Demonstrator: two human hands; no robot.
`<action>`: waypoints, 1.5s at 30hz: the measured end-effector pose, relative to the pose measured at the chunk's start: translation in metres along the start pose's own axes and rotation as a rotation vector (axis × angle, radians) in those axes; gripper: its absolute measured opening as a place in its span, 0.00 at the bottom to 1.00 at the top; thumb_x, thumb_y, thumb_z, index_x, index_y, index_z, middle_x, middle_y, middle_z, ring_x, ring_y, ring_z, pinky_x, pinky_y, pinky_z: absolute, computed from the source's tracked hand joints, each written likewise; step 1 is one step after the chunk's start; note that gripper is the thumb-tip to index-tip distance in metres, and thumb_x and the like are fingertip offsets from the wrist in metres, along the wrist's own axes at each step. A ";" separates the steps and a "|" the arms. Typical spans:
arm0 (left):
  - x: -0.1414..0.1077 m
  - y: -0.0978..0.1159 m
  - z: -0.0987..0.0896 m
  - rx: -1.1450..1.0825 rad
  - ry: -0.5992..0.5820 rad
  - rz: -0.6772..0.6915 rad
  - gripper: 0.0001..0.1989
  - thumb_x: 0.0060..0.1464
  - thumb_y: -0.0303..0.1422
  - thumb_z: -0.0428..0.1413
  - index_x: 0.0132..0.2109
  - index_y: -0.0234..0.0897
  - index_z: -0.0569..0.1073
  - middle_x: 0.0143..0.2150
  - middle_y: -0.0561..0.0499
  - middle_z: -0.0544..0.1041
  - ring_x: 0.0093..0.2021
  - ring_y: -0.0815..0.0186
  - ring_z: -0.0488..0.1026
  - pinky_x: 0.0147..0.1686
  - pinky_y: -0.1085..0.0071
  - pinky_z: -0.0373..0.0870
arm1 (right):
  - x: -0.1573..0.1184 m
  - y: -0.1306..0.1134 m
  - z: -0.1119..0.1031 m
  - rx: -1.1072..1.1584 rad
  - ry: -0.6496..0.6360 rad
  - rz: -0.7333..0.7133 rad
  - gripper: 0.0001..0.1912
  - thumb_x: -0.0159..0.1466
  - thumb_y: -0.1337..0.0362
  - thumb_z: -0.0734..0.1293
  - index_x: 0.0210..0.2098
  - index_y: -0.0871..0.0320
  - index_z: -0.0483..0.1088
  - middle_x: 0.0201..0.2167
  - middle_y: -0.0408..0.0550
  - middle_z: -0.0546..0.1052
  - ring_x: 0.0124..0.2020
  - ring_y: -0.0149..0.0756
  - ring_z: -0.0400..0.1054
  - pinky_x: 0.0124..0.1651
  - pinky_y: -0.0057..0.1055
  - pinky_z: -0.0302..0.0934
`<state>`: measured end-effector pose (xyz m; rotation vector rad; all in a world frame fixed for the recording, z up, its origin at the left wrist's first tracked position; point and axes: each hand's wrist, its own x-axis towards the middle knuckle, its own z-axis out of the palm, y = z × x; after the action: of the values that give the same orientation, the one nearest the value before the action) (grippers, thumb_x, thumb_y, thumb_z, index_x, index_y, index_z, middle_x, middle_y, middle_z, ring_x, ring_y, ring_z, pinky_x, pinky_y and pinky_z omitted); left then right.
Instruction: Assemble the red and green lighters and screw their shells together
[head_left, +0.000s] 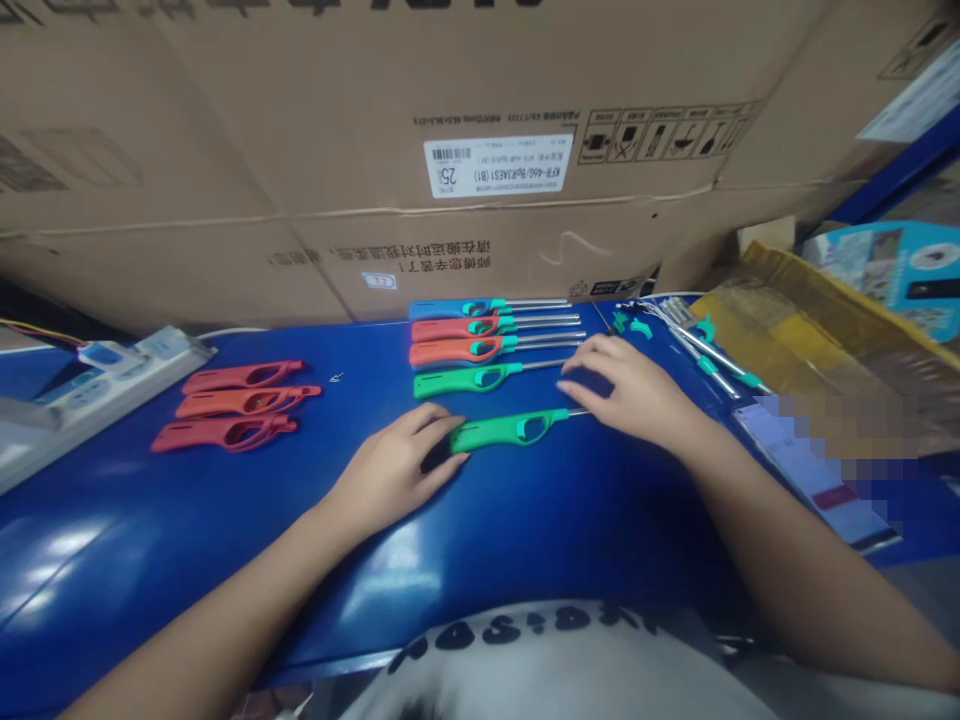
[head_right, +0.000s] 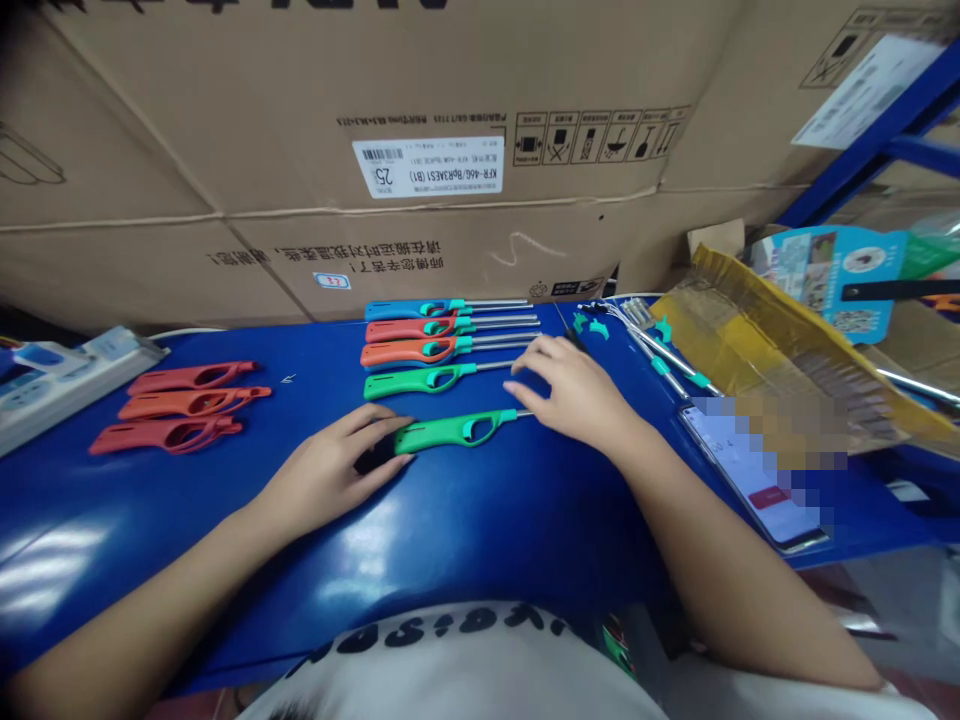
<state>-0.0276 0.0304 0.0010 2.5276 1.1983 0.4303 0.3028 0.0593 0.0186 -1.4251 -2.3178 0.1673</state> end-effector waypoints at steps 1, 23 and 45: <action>0.000 0.000 0.001 0.004 0.003 0.002 0.19 0.67 0.42 0.52 0.60 0.40 0.72 0.56 0.44 0.74 0.52 0.57 0.76 0.50 0.63 0.76 | 0.001 0.004 0.000 -0.054 0.070 0.095 0.10 0.68 0.59 0.65 0.45 0.56 0.74 0.46 0.56 0.74 0.50 0.50 0.68 0.53 0.45 0.64; 0.002 -0.006 0.007 -0.107 0.061 0.073 0.17 0.63 0.41 0.57 0.55 0.39 0.76 0.49 0.47 0.77 0.41 0.63 0.76 0.41 0.68 0.74 | 0.004 0.025 -0.002 -0.261 0.191 0.595 0.19 0.68 0.63 0.59 0.56 0.65 0.66 0.54 0.68 0.74 0.53 0.56 0.71 0.53 0.49 0.66; -0.002 0.000 0.014 -0.163 0.099 0.039 0.18 0.61 0.39 0.59 0.55 0.38 0.76 0.49 0.47 0.77 0.43 0.61 0.78 0.42 0.67 0.76 | 0.132 -0.154 0.075 1.335 0.290 0.150 0.19 0.58 0.47 0.73 0.34 0.57 0.72 0.23 0.41 0.75 0.23 0.31 0.73 0.25 0.30 0.75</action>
<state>-0.0232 0.0271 -0.0125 2.4187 1.1012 0.6423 0.0932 0.1112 0.0358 -0.7799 -1.2684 1.1797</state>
